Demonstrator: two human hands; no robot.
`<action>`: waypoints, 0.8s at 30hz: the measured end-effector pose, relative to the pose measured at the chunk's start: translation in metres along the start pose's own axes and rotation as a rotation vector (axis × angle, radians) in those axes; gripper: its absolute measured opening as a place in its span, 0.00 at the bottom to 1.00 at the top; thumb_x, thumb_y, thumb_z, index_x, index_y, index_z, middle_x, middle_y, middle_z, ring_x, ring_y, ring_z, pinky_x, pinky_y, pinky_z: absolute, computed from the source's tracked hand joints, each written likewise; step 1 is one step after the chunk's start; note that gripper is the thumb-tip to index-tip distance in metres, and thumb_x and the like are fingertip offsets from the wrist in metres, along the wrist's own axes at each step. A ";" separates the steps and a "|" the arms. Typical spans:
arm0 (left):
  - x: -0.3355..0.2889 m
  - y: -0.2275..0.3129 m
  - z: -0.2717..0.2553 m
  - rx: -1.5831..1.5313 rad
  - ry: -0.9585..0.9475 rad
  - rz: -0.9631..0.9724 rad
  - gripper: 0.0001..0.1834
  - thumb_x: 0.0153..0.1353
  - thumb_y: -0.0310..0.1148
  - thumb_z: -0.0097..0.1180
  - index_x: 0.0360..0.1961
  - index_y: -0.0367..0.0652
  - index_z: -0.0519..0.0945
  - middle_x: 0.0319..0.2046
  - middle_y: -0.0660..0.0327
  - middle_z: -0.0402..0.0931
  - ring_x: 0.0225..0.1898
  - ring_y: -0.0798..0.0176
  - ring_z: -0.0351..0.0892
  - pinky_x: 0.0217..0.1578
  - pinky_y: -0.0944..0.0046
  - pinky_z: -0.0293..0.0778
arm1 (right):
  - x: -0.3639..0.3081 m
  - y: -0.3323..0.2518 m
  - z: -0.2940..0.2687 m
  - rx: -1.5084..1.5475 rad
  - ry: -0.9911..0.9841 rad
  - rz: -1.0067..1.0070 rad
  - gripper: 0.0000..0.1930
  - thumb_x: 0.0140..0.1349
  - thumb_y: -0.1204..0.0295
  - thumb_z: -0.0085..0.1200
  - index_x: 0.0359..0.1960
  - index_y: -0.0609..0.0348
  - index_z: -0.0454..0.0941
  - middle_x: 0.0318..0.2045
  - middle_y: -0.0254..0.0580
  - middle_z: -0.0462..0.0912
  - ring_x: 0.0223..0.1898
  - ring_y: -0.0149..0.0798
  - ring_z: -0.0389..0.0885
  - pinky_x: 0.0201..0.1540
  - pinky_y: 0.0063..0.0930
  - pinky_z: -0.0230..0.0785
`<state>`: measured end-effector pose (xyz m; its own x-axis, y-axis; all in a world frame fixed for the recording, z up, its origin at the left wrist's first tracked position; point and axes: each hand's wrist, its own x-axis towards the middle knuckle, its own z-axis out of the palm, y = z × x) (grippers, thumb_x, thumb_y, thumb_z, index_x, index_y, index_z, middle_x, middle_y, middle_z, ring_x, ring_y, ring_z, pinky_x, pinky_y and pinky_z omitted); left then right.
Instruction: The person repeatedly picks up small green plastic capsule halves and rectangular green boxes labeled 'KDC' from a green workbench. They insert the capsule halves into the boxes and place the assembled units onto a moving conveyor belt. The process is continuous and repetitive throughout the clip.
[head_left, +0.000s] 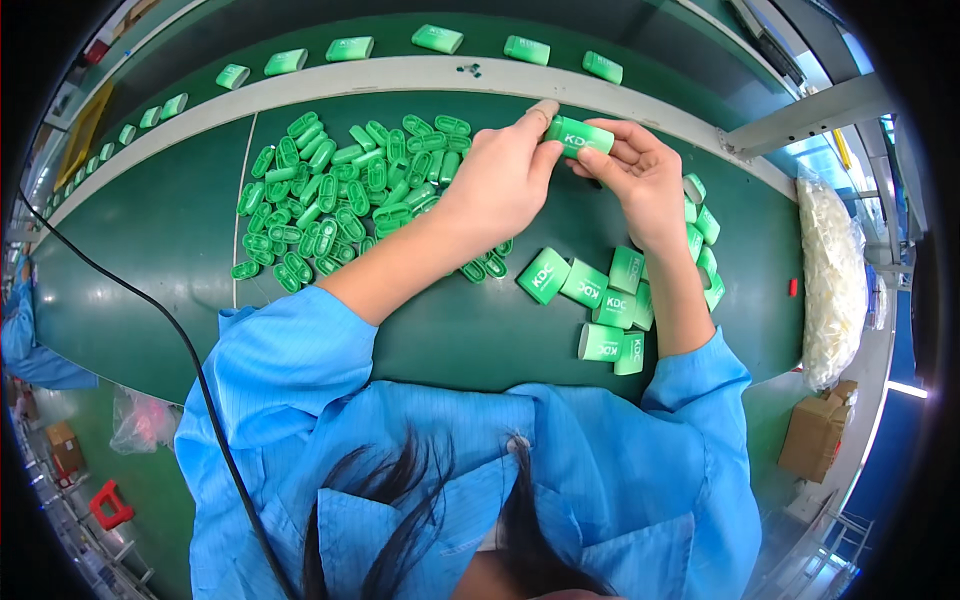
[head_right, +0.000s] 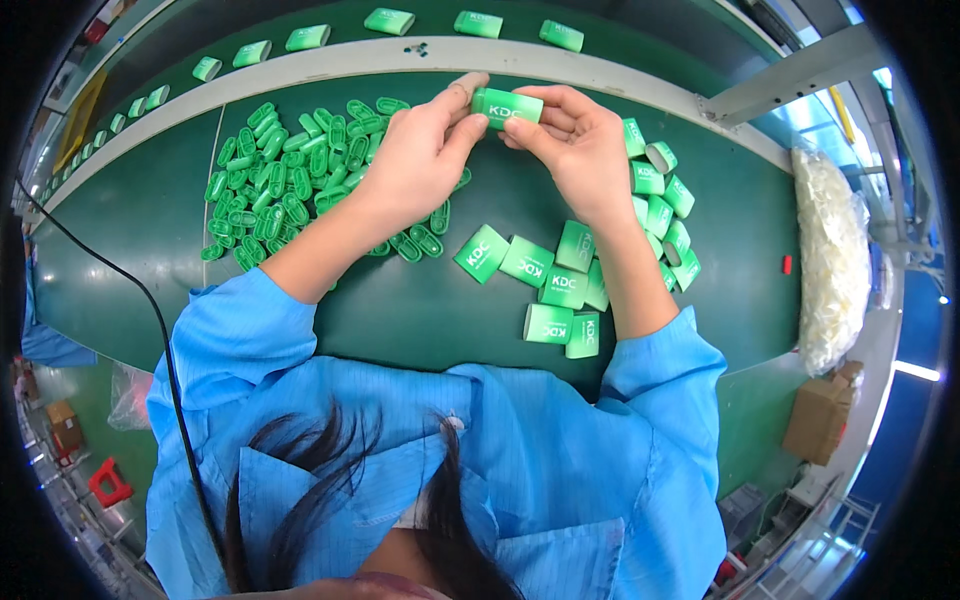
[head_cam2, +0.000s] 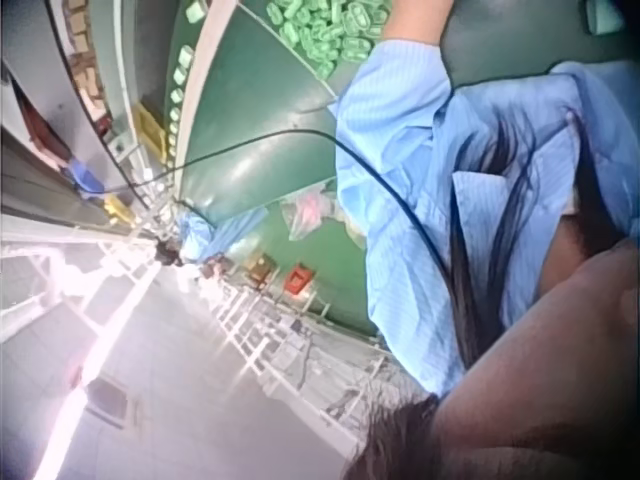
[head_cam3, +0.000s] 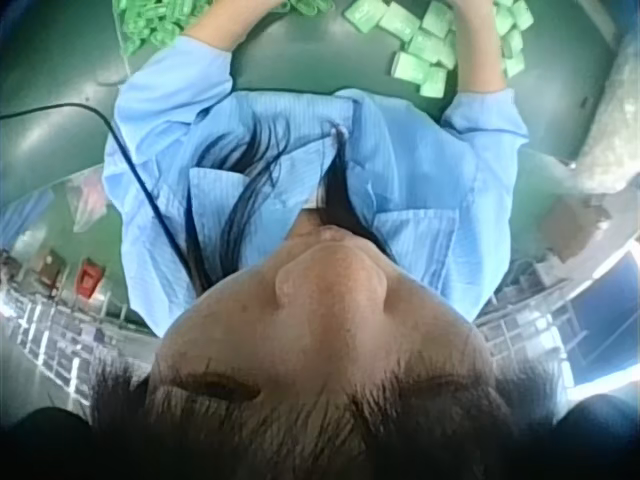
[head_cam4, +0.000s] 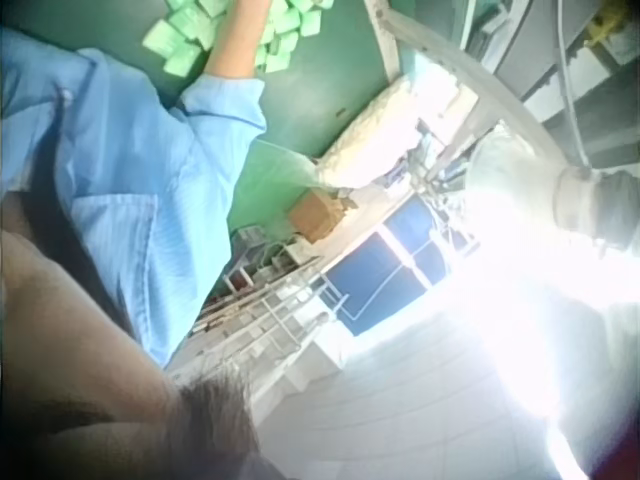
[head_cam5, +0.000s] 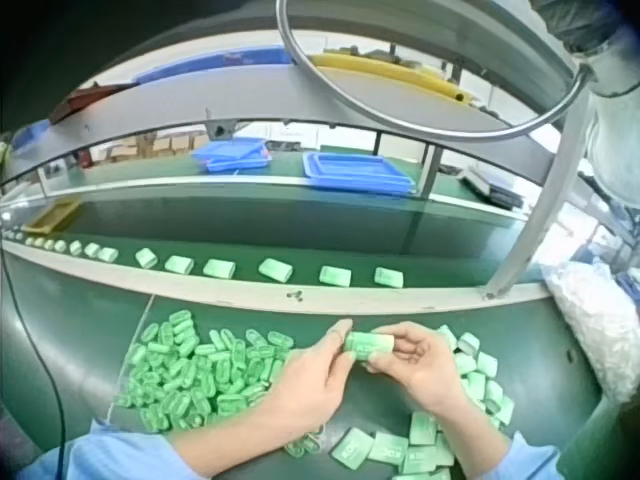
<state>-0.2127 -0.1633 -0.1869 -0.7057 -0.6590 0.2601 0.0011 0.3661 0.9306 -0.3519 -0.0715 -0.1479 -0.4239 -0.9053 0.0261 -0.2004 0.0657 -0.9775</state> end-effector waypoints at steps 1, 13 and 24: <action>-0.004 -0.001 0.004 0.046 0.041 0.030 0.19 0.60 0.27 0.47 0.53 0.35 0.68 0.27 0.45 0.77 0.29 0.49 0.80 0.31 0.55 0.72 | -0.002 0.003 0.002 -0.015 0.011 -0.018 0.15 0.55 0.81 0.56 0.45 0.70 0.73 0.35 0.45 0.82 0.35 0.31 0.81 0.41 0.21 0.75; 0.009 -0.011 -0.007 0.122 0.027 0.073 0.25 0.58 0.28 0.51 0.55 0.34 0.61 0.44 0.42 0.74 0.42 0.43 0.77 0.39 0.53 0.73 | 0.022 0.004 0.003 -0.169 0.162 -0.165 0.15 0.53 0.74 0.60 0.43 0.66 0.76 0.32 0.40 0.81 0.28 0.28 0.79 0.35 0.20 0.72; -0.005 0.003 -0.020 0.729 -0.388 0.215 0.10 0.44 0.28 0.63 0.31 0.40 0.82 0.35 0.59 0.73 0.42 0.55 0.70 0.43 0.57 0.72 | 0.135 0.044 -0.119 -0.479 0.489 0.143 0.23 0.53 0.66 0.61 0.49 0.65 0.73 0.39 0.40 0.79 0.29 0.30 0.79 0.35 0.21 0.74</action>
<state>-0.1949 -0.1725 -0.1799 -0.9353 -0.3040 0.1814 -0.1998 0.8763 0.4383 -0.5231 -0.1407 -0.1628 -0.8015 -0.5887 0.1054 -0.4330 0.4497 -0.7812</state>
